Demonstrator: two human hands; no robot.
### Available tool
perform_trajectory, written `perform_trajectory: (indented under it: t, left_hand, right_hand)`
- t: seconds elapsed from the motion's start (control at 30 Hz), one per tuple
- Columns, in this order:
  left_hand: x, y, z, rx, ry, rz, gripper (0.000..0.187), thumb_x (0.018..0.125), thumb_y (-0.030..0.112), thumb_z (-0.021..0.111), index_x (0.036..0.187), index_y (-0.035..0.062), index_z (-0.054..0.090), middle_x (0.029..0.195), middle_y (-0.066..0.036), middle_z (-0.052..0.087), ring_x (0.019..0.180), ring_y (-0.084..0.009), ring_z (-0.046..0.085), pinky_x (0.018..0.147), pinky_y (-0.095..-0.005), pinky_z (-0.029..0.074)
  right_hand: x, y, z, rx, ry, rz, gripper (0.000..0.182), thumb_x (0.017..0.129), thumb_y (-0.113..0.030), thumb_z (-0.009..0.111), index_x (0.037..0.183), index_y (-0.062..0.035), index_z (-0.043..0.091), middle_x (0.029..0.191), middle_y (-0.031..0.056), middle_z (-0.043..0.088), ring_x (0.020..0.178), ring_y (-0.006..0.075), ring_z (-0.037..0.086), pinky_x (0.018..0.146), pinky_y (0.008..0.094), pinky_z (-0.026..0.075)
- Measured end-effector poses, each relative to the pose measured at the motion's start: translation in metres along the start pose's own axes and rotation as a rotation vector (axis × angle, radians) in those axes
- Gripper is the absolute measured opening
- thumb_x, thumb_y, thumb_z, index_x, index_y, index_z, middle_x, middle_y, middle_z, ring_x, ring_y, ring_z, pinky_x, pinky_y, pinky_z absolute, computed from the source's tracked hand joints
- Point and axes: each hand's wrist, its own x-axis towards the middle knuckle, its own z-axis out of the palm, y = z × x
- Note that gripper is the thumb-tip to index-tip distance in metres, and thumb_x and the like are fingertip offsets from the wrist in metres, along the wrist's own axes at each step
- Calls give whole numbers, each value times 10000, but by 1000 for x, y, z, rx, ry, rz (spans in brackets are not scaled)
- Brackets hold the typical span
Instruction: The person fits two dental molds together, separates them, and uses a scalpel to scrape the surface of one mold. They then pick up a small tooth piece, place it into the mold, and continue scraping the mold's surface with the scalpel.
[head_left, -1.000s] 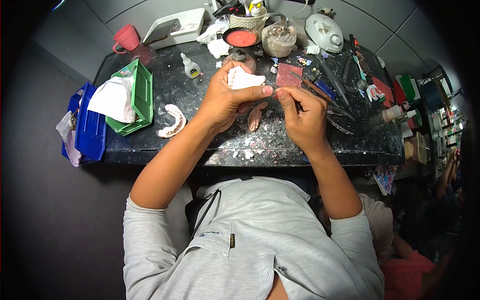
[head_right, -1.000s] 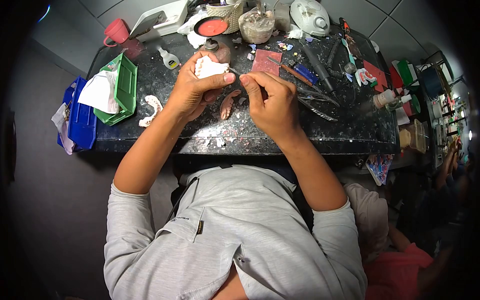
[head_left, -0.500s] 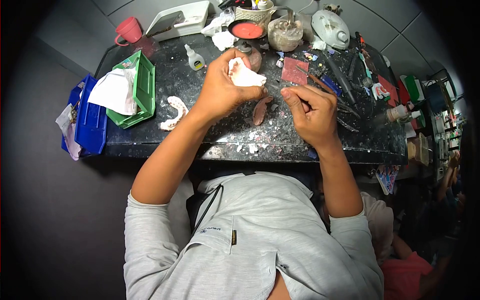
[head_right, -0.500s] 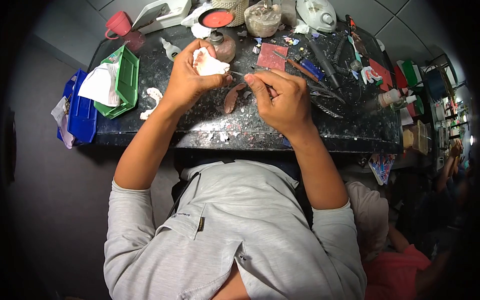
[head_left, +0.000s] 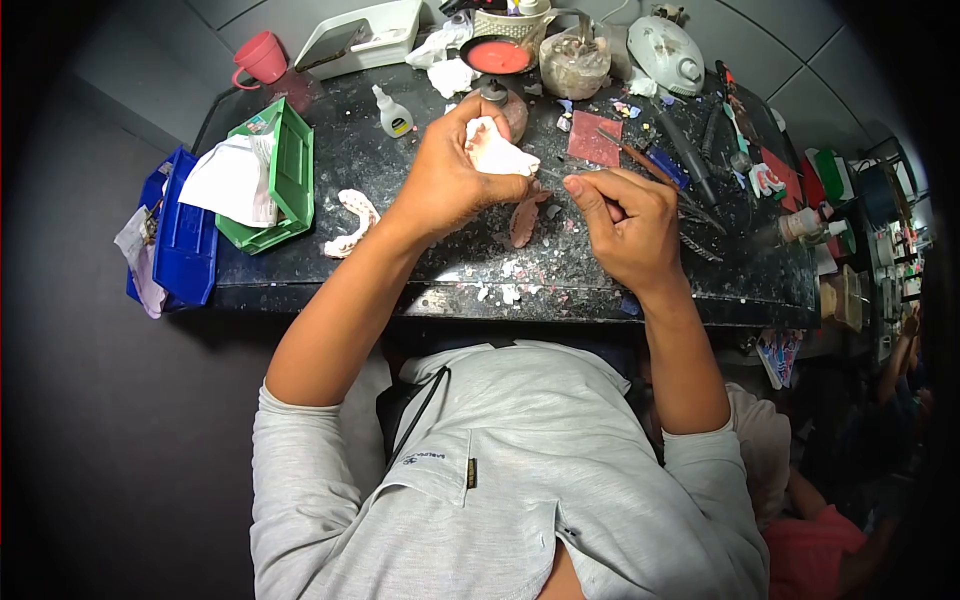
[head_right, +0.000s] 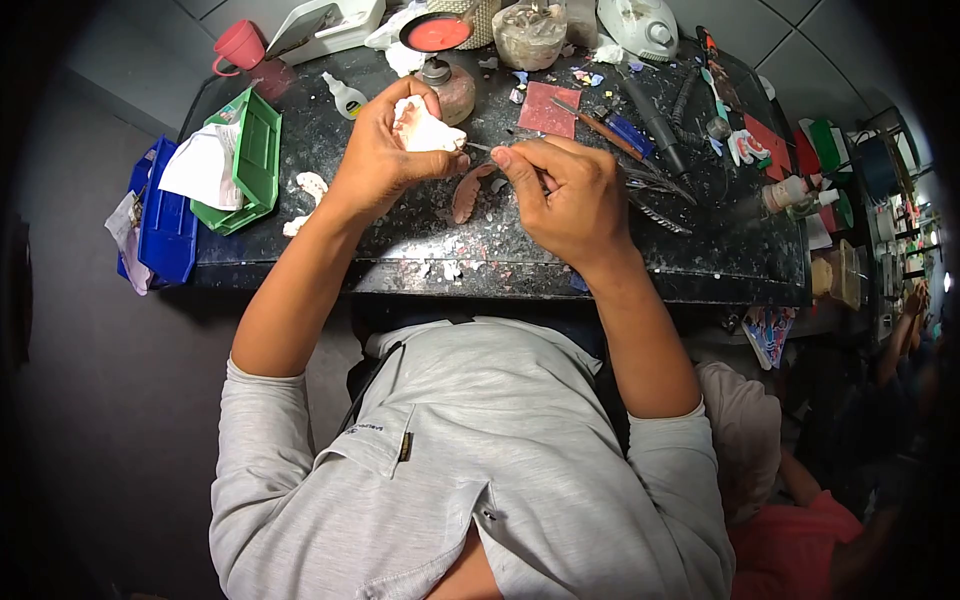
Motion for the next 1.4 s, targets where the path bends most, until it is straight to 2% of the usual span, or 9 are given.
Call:
perform_trajectory:
  t: [0.27, 0.37, 0.43, 0.53, 0.73, 0.97, 1.07, 1.23, 1.4]
  left_hand:
    - [0, -1, 2, -57, 4, 2, 423, 701, -103, 790, 967, 56, 503, 854, -42, 628, 746, -100, 650, 670, -252, 584]
    - [-2, 2, 4, -89, 13, -6, 425, 700, -93, 797, 967, 68, 507, 834, -30, 627, 699, -71, 621, 580, -215, 532]
    - [-2, 2, 5, -112, 19, -32, 433, 701, -84, 801, 973, 82, 507, 790, -20, 625, 622, -44, 576, 476, -193, 432]
    - [-2, 3, 7, -173, 41, -57, 440, 701, -80, 800, 981, 86, 504, 753, -25, 628, 551, -39, 541, 420, -196, 357]
    - [-3, 5, 12, -264, 68, -145, 433, 706, -81, 787, 988, 84, 502, 733, -40, 637, 507, -48, 529, 400, -199, 333]
    - [-3, 8, 10, -237, 55, -120, 428, 706, -80, 786, 983, 83, 503, 754, -59, 661, 526, -54, 555, 400, -207, 346]
    - [-2, 3, 6, -84, 65, -67, 426, 708, -77, 792, 983, 81, 507, 767, -55, 663, 551, -59, 575, 416, -206, 378]
    - [0, -7, 4, -17, 66, 10, 445, 697, -82, 810, 988, 76, 513, 811, -35, 647, 671, -84, 631, 530, -221, 501]
    - [-1, -4, 4, 10, 66, -18, 442, 697, -99, 803, 986, 63, 511, 840, -53, 651, 730, -110, 661, 616, -255, 566]
  right_hand:
    - [0, -3, 0, 15, 6, 7, 173, 915, -168, 721, 871, -2, 743, 650, 110, 629, 497, 204, 555, 487, 327, 418]
    - [0, -2, 0, -9, -13, 12, 171, 916, -166, 717, 863, -4, 741, 654, 109, 632, 502, 209, 564, 490, 330, 423]
    - [0, -2, 1, -15, 10, 5, 169, 911, -169, 722, 858, -10, 742, 661, 114, 638, 511, 232, 582, 492, 339, 431]
    - [-1, -3, 3, -62, 45, -12, 165, 905, -176, 727, 856, -20, 745, 676, 121, 647, 536, 272, 611, 497, 358, 447]
    - [-3, -5, 3, -198, 79, -37, 176, 902, -201, 728, 862, -31, 747, 710, 131, 662, 585, 325, 641, 516, 391, 478]
    - [-3, 2, 3, -120, 75, -55, 180, 900, -209, 732, 865, -33, 749, 721, 130, 670, 597, 327, 649, 528, 389, 487]
    - [-3, 0, 2, -135, 51, -48, 179, 904, -208, 728, 866, -34, 750, 721, 132, 670, 604, 326, 652, 532, 381, 490]
    - [-2, -3, 2, -105, 47, -28, 160, 909, -189, 719, 868, -37, 750, 717, 133, 668, 600, 324, 651, 531, 372, 487]
    - [-1, -3, 2, -106, 39, -22, 165, 908, -188, 720, 860, -33, 750, 713, 133, 667, 595, 323, 648, 529, 373, 484]
